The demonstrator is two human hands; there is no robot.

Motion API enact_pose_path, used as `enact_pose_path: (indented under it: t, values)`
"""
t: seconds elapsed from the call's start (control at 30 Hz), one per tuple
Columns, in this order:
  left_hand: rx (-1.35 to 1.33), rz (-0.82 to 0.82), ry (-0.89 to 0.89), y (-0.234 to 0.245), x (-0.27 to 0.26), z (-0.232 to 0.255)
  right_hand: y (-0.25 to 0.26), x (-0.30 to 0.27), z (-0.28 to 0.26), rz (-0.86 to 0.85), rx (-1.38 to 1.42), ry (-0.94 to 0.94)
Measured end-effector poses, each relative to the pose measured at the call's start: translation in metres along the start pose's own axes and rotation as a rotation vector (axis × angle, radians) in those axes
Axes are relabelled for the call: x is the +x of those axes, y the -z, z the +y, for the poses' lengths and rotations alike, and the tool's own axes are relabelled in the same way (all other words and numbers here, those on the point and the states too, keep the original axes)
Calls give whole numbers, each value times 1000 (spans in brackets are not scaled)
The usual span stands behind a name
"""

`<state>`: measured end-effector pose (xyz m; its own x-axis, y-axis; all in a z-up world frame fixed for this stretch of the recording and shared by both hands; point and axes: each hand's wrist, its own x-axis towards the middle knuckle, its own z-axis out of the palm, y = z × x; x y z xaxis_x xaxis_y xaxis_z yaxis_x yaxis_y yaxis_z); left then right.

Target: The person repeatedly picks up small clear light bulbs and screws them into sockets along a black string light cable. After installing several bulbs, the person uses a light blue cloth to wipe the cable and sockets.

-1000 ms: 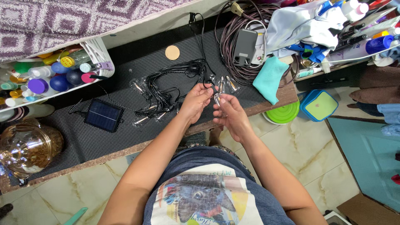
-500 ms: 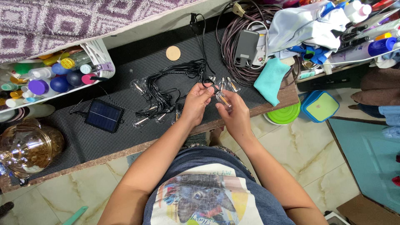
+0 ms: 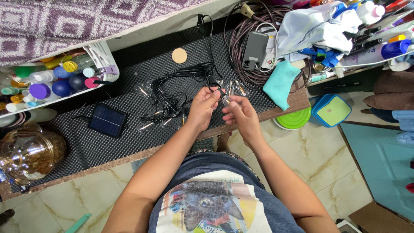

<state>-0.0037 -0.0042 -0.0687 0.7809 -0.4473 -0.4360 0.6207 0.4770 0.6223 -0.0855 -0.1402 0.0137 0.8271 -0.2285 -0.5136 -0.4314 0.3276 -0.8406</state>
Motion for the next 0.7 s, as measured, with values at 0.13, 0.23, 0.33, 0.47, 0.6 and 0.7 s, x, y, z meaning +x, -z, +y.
enact_pose_path:
  t: [0.13,0.23,0.33,0.47,0.6,0.7]
  values:
    - [-27,7,7,1,1,-1,-6,-1,2,89,-264,175]
    - [-28,16,9,0,2,-1,-11,-8,-4,163,-535,376]
    - [-22,11,-10,-1,1,0,-15,-13,-14,190,-715,648]
    - [-23,25,10,-4,0,1,-18,-17,-22,231,-928,795]
    - [-41,27,18,-5,1,1,-15,-16,-20,241,-999,886]
    - [-60,8,13,-1,4,1,-12,-10,-14,158,-610,589]
